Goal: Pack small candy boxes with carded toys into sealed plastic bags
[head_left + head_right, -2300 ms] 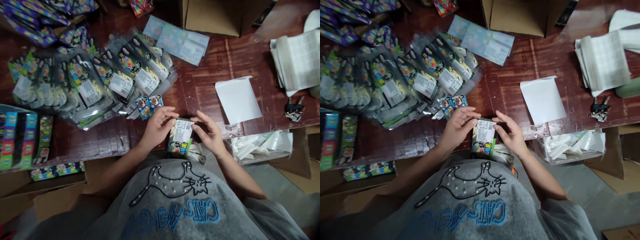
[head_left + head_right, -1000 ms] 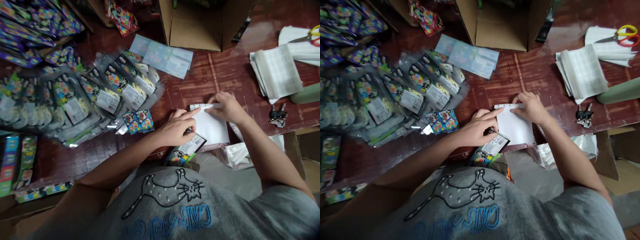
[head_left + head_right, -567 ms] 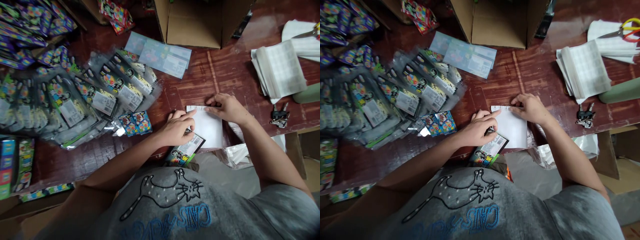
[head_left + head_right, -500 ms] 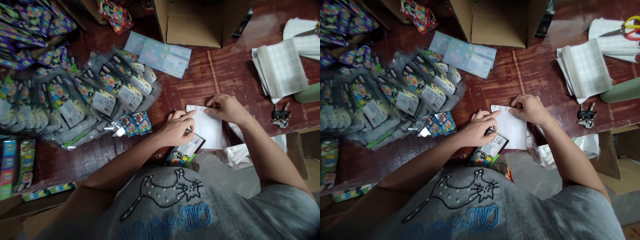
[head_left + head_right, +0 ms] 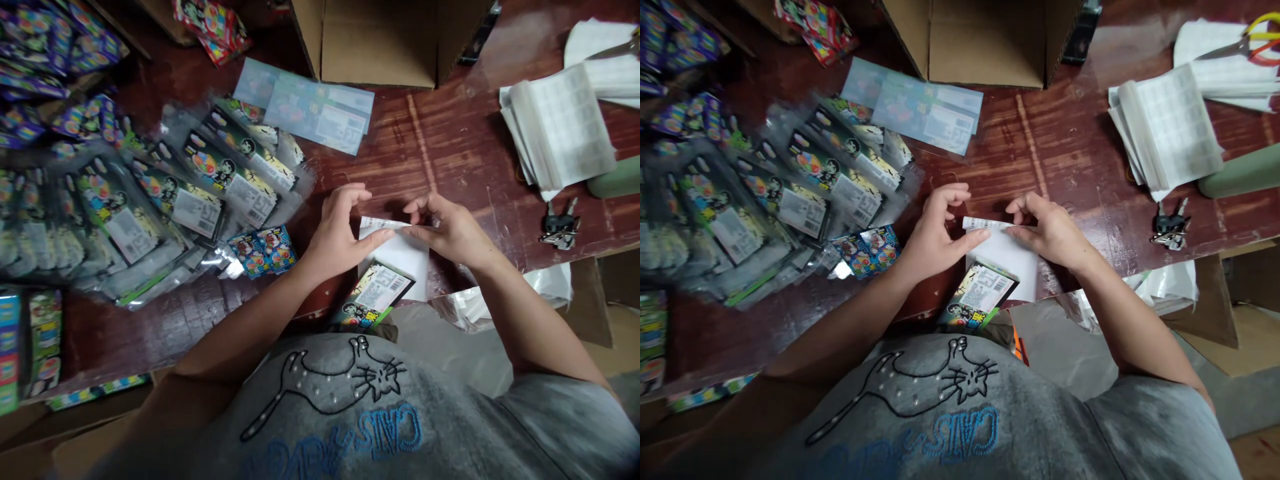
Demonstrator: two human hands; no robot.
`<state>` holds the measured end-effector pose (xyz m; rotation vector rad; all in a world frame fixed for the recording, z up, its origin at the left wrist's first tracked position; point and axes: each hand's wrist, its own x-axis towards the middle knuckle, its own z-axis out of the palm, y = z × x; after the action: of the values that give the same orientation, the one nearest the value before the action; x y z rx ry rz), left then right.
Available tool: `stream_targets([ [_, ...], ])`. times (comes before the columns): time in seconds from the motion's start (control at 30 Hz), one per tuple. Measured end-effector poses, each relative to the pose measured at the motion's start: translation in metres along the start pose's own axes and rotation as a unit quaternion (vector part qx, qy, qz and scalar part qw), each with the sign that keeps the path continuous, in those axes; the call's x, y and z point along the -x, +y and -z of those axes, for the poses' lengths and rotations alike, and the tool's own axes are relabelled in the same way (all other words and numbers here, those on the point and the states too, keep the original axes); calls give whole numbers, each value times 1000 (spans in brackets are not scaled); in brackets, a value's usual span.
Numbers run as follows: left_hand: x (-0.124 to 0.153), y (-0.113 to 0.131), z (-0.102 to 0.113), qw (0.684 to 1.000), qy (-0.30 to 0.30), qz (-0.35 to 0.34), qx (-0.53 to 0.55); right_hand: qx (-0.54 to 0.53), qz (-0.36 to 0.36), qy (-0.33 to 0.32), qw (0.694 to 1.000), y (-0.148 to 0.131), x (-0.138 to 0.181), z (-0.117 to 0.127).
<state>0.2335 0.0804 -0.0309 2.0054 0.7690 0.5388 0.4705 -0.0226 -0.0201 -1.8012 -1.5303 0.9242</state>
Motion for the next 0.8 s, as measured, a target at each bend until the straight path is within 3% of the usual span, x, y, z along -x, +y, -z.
stream_targets([
  [0.13, -16, -14, -12, 996, -3, 55, 72, -50, 7, 31, 998, 1, -6, 0],
  [0.27, -19, -15, -13, 992, 17, 56, 114, -118, -40, 1, 992, 4, -11, -1],
  [0.33, -17, -16, -12, 989, 8, 46, 139, -137, -45, 16, 989, 3, -12, -2],
  [0.5, -15, -17, -10, 984, 5, 42, 173, -131, -25, 49, 990, 1, -15, -8],
  [0.8, -16, -22, -11, 976, 27, 89, 197, -72, -28, 10, 997, -1, -14, -3],
])
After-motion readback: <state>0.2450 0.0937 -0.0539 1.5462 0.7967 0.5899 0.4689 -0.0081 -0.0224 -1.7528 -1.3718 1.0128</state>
